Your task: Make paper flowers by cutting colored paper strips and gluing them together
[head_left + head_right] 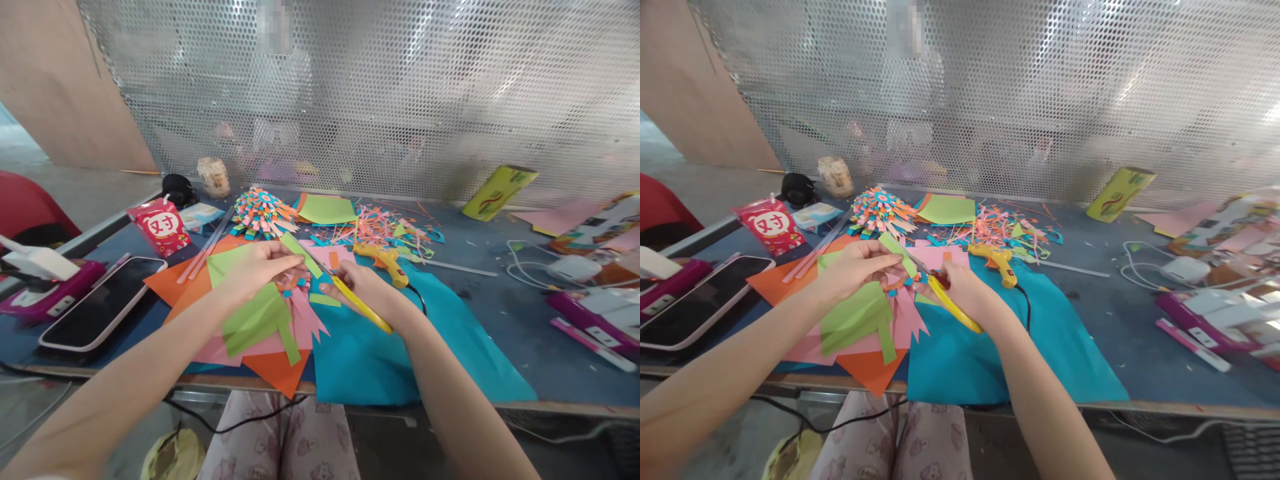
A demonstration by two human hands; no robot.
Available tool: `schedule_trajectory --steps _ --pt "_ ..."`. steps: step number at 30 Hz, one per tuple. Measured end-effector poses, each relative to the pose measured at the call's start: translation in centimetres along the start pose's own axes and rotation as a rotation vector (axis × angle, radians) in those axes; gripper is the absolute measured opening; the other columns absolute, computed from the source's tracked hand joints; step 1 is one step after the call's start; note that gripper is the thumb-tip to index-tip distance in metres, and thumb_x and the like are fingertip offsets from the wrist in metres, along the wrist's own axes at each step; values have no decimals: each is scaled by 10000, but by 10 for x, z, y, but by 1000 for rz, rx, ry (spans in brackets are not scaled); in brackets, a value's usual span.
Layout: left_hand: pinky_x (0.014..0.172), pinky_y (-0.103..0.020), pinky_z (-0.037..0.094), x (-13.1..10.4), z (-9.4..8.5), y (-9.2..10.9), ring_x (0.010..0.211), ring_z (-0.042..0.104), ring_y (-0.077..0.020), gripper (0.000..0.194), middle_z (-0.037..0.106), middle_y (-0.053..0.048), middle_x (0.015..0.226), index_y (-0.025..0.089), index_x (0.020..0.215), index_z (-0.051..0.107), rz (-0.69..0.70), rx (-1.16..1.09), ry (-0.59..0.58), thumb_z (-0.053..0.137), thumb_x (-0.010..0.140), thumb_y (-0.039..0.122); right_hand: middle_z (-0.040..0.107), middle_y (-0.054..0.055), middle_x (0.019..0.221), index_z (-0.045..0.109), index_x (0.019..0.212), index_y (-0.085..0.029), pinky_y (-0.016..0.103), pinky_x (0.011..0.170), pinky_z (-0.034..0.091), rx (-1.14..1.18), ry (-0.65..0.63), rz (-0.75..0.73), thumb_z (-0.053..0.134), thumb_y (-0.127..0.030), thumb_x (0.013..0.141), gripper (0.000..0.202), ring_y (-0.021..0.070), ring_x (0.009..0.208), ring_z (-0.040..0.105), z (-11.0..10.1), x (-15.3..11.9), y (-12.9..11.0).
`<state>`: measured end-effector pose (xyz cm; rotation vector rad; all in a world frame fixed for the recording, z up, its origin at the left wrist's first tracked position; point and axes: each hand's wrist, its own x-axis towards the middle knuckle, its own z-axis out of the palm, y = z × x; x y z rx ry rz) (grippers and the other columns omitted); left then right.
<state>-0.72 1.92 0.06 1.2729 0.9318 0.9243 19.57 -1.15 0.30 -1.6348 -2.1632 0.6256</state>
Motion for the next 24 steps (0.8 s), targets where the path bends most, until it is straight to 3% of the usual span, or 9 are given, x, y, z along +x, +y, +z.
schedule_trajectory --steps 6,14,24 --pt "447 -190 455 1 -1 -1 653 678 -169 285 710 -82 745 123 743 601 -4 -3 3 757 632 334 385 -55 559 333 651 -217 236 459 212 -4 23 7 562 -581 708 434 82 493 297 1 0 0" --pt "478 -198 442 -1 6 -2 539 626 -110 176 709 -65 675 137 703 603 -31 37 -41 689 706 291 452 -40 609 377 708 -215 237 462 271 6 -4 -16 556 -571 722 399 97 514 367 1 0 1" --pt "480 -192 437 -3 10 -1 541 608 -102 185 703 -68 681 133 702 614 -31 122 -52 676 709 306 421 -47 537 352 645 -219 236 458 284 86 -7 11 593 -593 685 447 94 462 402 -1 -1 -5"
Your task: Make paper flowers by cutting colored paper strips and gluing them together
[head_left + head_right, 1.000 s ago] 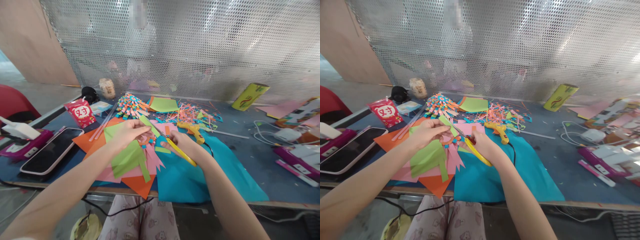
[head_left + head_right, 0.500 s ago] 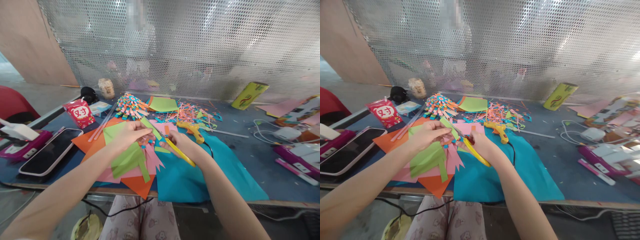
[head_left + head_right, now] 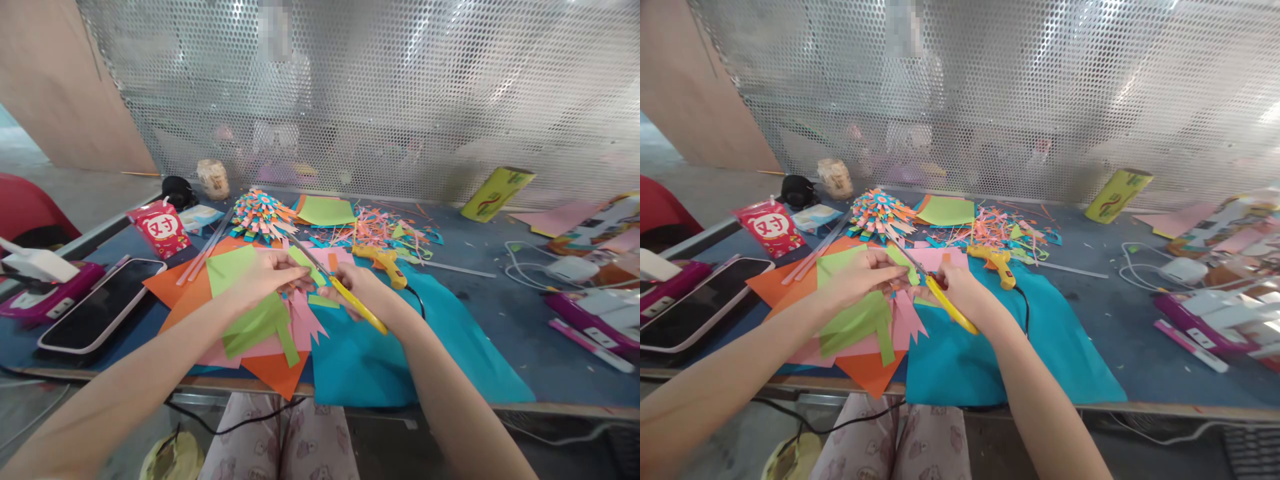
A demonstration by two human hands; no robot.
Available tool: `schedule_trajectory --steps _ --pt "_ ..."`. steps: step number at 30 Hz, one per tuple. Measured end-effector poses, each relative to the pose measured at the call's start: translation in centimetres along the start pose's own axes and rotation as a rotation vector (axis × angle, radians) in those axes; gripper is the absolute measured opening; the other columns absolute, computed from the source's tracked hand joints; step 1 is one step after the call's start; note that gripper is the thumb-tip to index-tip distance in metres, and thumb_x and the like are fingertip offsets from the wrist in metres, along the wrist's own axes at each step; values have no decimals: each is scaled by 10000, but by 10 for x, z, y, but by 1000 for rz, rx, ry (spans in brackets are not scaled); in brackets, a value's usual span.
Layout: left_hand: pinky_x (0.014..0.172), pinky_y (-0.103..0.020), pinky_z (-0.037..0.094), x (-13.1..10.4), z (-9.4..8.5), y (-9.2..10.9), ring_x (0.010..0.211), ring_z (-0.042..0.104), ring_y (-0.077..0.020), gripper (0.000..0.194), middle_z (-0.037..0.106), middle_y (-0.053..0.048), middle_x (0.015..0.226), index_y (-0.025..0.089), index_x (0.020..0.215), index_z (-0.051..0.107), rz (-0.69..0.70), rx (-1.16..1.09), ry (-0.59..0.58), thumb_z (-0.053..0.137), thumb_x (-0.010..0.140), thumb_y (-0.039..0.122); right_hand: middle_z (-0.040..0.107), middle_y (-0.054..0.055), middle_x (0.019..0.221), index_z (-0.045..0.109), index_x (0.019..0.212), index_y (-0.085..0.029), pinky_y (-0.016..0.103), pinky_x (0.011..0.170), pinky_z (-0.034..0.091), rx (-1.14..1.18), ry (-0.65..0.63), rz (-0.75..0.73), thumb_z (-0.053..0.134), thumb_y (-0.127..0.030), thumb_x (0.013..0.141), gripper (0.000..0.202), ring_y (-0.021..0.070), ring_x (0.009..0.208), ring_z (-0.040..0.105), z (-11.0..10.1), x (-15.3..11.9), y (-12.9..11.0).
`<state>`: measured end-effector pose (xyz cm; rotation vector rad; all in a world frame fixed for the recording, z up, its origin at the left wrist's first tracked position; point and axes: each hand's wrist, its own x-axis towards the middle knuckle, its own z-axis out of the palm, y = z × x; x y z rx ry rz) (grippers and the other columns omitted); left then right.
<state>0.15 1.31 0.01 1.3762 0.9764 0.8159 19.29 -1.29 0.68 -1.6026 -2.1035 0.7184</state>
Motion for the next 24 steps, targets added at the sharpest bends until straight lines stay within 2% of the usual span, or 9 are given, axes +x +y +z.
schedule_trajectory --steps 3,5,7,9,12,14,16,19,24 --pt "441 -188 397 1 -5 -1 506 582 -101 179 688 -47 648 153 697 607 27 79 -40 667 705 322 411 -55 513 360 664 -223 241 451 286 43 44 -14 576 -635 670 465 101 449 412 -2 -1 1" --pt "409 -188 354 2 -14 -1 474 553 -104 167 667 -34 613 164 702 621 29 222 -136 659 698 327 409 -58 497 363 672 -225 243 448 283 56 97 -8 557 -657 669 473 106 443 418 -4 0 4" --pt "397 -193 322 2 -24 1 444 520 -105 143 635 -14 569 175 710 649 -24 412 -229 654 681 314 418 -56 491 370 680 -227 245 450 291 64 162 15 540 -670 673 474 113 445 431 -5 2 7" --pt "398 -204 306 -1 -32 5 433 509 -117 111 623 1 545 195 690 661 -83 581 -237 655 649 297 444 -48 497 375 684 -228 244 457 308 59 229 51 538 -669 675 470 122 459 457 -7 5 10" --pt "420 -225 285 -7 -34 14 443 515 -147 114 591 5 477 214 594 621 -28 810 -78 658 626 317 493 -29 527 375 681 -230 241 473 331 26 282 102 568 -646 666 459 139 497 510 -9 10 14" --pt "439 -241 259 -8 -27 19 443 505 -161 209 541 -1 431 213 554 562 65 961 114 653 640 381 516 -21 550 378 679 -230 237 484 339 5 291 107 590 -631 654 455 146 519 534 -9 12 17" --pt "462 -254 243 -3 -17 18 470 512 -180 281 533 -15 461 211 588 529 127 1098 230 621 669 464 528 -16 574 379 676 -229 234 494 343 -14 304 92 600 -619 649 449 147 535 543 -7 14 20" --pt "521 -269 281 17 -2 7 588 572 -233 331 588 -69 590 201 671 540 169 1254 123 565 709 529 529 -11 595 375 666 -229 234 507 342 -53 335 78 599 -604 655 437 148 551 539 -5 15 22" --pt "656 -315 363 43 2 -7 797 597 -296 247 642 -154 792 166 720 603 185 1351 -14 513 776 389 506 -16 580 356 666 -231 233 488 330 -30 328 116 593 -578 677 421 139 509 527 -9 15 21"
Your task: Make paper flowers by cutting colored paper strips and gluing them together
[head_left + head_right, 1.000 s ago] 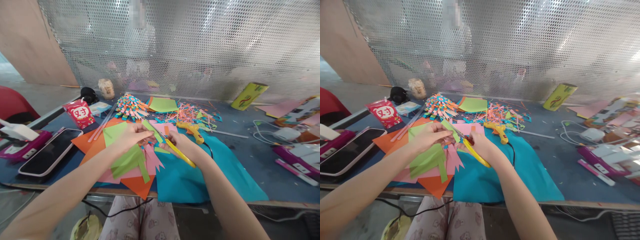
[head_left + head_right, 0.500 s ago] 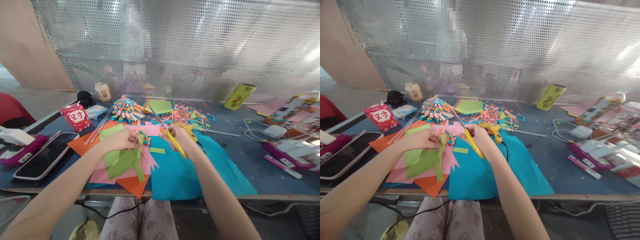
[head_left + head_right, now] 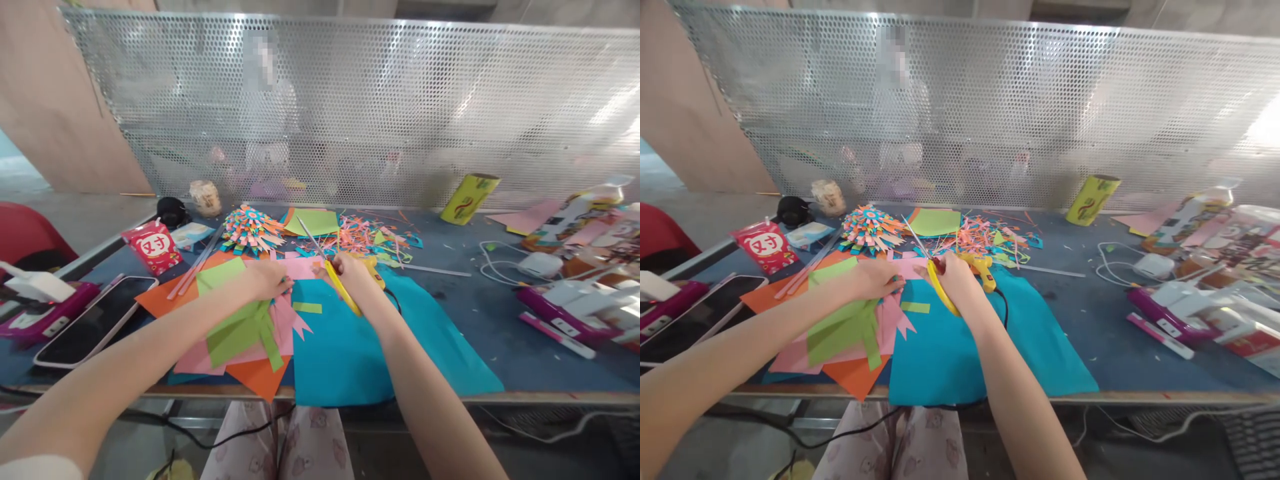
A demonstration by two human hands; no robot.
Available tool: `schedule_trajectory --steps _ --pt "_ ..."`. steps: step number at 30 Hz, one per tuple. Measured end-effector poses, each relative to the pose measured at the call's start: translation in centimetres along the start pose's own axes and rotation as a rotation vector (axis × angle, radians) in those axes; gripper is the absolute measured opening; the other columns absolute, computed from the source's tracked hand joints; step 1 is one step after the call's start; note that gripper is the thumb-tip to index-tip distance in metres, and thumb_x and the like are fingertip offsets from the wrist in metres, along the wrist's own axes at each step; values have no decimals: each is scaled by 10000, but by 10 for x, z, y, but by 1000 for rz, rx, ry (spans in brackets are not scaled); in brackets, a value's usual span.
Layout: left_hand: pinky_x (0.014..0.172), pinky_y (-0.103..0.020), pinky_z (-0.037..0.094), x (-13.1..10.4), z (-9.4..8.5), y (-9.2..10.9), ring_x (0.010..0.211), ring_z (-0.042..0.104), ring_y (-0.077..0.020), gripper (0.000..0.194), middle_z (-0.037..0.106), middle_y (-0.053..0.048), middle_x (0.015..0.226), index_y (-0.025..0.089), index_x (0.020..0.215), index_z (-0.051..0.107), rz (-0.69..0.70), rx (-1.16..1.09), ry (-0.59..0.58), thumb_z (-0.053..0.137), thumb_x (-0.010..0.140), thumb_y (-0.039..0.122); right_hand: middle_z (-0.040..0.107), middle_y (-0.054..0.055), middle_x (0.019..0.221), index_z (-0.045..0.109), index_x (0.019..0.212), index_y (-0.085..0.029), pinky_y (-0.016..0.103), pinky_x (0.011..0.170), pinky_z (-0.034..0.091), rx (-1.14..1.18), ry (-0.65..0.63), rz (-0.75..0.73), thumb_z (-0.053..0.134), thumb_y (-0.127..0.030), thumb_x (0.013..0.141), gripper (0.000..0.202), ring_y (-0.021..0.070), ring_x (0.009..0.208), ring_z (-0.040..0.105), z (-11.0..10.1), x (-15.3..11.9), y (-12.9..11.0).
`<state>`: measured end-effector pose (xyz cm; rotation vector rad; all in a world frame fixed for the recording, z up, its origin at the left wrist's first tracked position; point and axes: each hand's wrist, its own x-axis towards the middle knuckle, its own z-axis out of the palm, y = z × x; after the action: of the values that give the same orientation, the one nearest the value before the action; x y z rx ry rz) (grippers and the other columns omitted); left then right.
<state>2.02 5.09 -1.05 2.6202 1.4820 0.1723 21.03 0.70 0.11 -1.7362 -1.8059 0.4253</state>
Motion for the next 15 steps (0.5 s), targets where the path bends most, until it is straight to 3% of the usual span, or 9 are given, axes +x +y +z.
schedule_trajectory --steps 5,9,15 --pt "672 -283 375 7 -19 1 762 581 -225 199 648 -93 741 177 706 640 48 40 -163 472 778 257 496 -25 564 361 678 -229 230 478 325 27 35 27 594 -582 680 422 136 482 526 -2 3 2" --pt "556 -266 348 18 -38 4 540 502 -170 224 581 -35 562 176 604 609 39 82 -325 492 753 295 509 -24 560 353 673 -230 226 482 330 70 74 81 593 -578 689 423 138 494 541 -2 3 4" --pt "484 -238 308 36 -55 5 457 435 -125 275 542 -7 482 172 502 563 35 122 -492 516 713 341 533 -7 566 363 677 -233 236 471 339 144 139 152 602 -578 684 420 162 523 562 -6 3 3"
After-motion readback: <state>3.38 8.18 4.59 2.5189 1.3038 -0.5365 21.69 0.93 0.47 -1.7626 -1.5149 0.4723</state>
